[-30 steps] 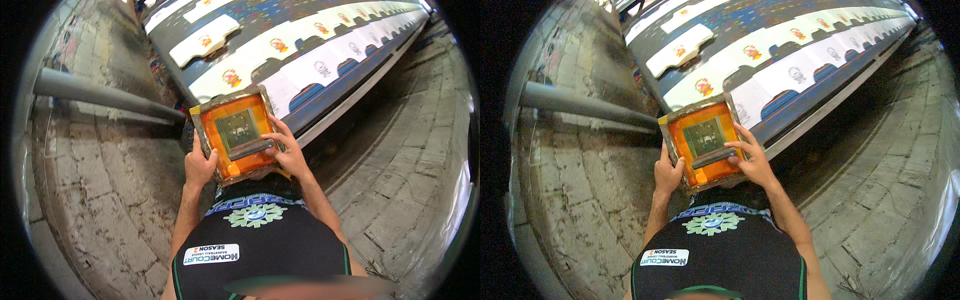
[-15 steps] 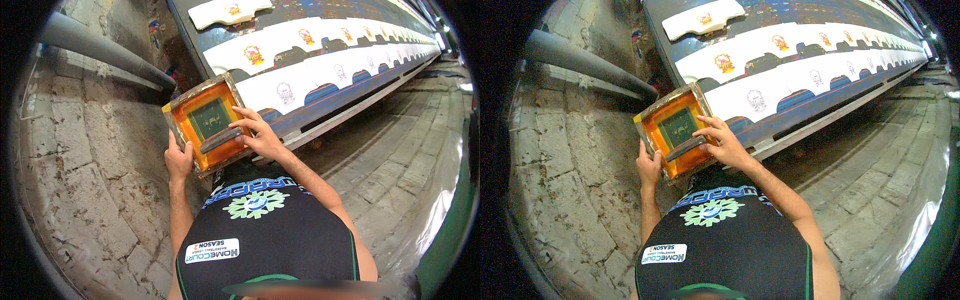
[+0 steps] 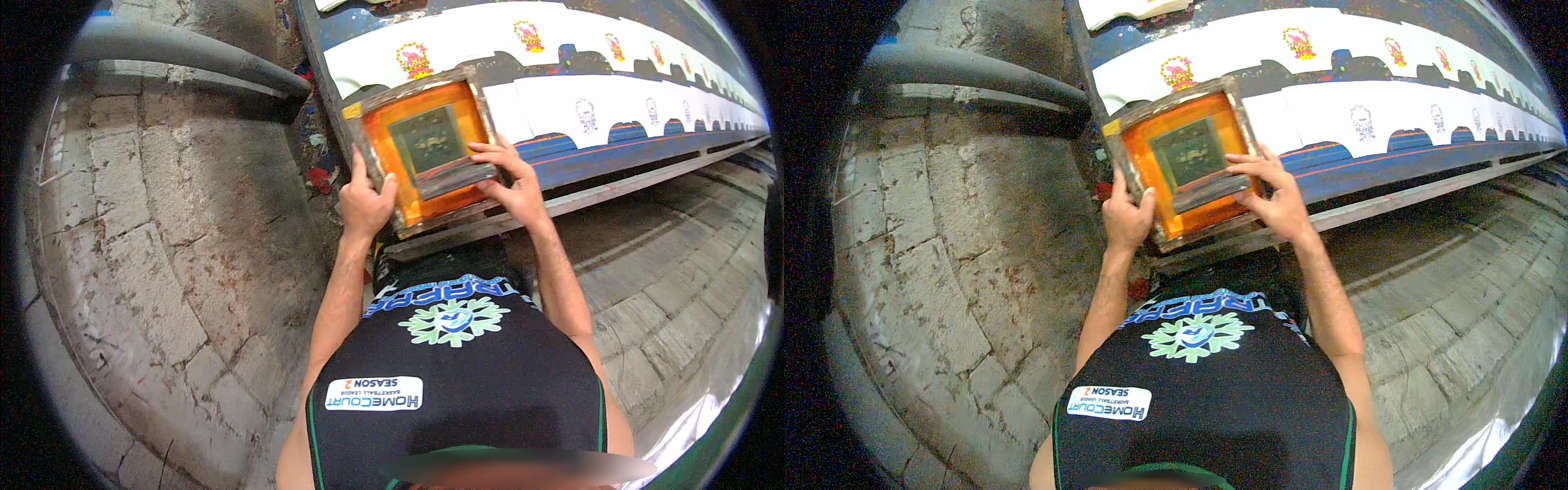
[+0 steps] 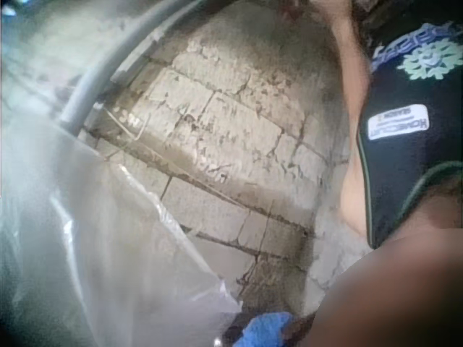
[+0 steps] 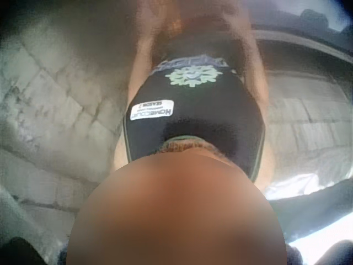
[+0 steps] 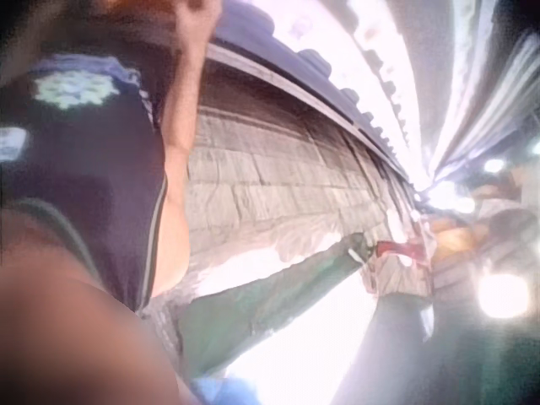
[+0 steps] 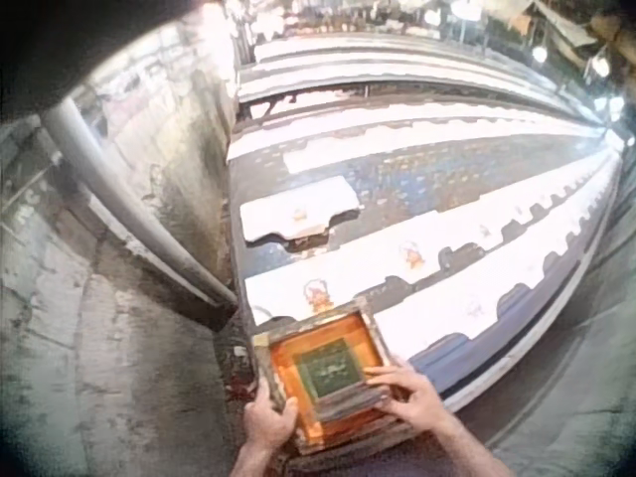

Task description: The person holds a screen-printing frame and repeatedly rubs a dark block across the screen mesh to transfer orange ink onto a long sheet of printed paper. The person moves the frame along the paper and continues the rubbing motion across multiple sections.

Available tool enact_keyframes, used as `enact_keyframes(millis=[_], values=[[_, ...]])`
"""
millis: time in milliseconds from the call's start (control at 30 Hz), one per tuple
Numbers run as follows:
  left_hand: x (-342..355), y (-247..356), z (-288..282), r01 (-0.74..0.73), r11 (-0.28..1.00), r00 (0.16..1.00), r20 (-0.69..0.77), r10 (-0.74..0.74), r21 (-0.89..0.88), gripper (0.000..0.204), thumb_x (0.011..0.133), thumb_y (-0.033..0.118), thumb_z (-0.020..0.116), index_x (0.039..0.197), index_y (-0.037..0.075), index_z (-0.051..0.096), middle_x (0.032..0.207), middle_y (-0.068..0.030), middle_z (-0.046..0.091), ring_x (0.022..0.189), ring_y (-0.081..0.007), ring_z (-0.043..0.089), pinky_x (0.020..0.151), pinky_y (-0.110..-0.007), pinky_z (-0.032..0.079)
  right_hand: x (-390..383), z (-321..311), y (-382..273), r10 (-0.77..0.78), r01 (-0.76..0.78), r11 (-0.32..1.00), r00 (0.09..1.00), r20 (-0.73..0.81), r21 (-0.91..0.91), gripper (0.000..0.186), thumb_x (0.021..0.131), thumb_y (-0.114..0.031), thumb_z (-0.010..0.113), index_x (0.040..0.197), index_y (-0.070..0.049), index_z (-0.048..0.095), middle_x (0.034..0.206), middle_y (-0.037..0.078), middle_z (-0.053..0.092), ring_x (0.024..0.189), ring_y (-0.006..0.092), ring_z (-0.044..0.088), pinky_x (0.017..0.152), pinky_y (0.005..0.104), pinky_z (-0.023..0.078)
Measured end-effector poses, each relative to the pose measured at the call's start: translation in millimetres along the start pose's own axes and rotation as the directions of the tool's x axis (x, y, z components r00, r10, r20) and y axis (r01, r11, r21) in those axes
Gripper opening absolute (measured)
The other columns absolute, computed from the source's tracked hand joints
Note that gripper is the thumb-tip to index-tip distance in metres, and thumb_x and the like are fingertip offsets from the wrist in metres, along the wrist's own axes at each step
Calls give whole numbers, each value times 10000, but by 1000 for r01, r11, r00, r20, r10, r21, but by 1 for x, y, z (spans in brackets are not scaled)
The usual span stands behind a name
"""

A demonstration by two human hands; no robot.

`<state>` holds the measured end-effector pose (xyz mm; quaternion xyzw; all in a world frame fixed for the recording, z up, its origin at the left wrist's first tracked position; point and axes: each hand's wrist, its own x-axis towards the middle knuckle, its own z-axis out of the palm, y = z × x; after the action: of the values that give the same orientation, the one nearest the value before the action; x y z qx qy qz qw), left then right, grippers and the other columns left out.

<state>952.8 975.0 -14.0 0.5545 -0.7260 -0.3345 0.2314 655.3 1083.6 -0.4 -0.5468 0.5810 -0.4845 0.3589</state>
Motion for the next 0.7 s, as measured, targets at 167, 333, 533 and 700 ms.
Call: enact_keyframes(millis=[167, 333, 533, 700], values=[[6, 29, 49, -38, 999, 998, 40, 40, -32, 946, 939, 239, 781, 1701, -106, 339, 806, -143, 798, 677, -251, 796, 654, -389, 610, -17, -48, 30, 61, -61, 993, 998, -1, 101, 427, 851, -50, 832, 1271, -125, 806, 1440, 69, 783, 1526, 293, 580, 1397, 562, 230], [4, 34, 62, 7, 999, 999, 53, -5, -41, 904, 934, 158, 799, 1705, -61, 380, 985, -167, 836, 732, -181, 780, 698, -347, 612, -23, -58, 45, 59, -64, 993, 997, 45, 101, 469, 821, -6, 833, 1269, -141, 811, 1507, 76, 743, 1612, 338, 480, 1408, 575, 197], [4, 26, 56, 62, 991, 995, 88, -51, -122, 861, 954, 54, 763, 1718, -50, 380, 1327, -191, 807, 1130, -179, 798, 935, -339, 632, -25, -48, 48, -16, 14, 1000, 998, 61, 27, 488, 836, -43, 890, 1304, -152, 806, 1768, 98, 482, 1713, 400, 270, 1402, 573, 216], [5, 16, 63, 64, 956, 996, 78, -44, -285, 859, 959, 50, 757, 1717, -67, 372, 1311, -181, 809, 1111, -160, 787, 926, -328, 627, -25, -44, 52, 36, -42, 991, 998, 45, 124, 486, 814, -59, 925, 1273, -195, 839, 1815, 129, 389, 1706, 422, 268, 1388, 580, 251]])
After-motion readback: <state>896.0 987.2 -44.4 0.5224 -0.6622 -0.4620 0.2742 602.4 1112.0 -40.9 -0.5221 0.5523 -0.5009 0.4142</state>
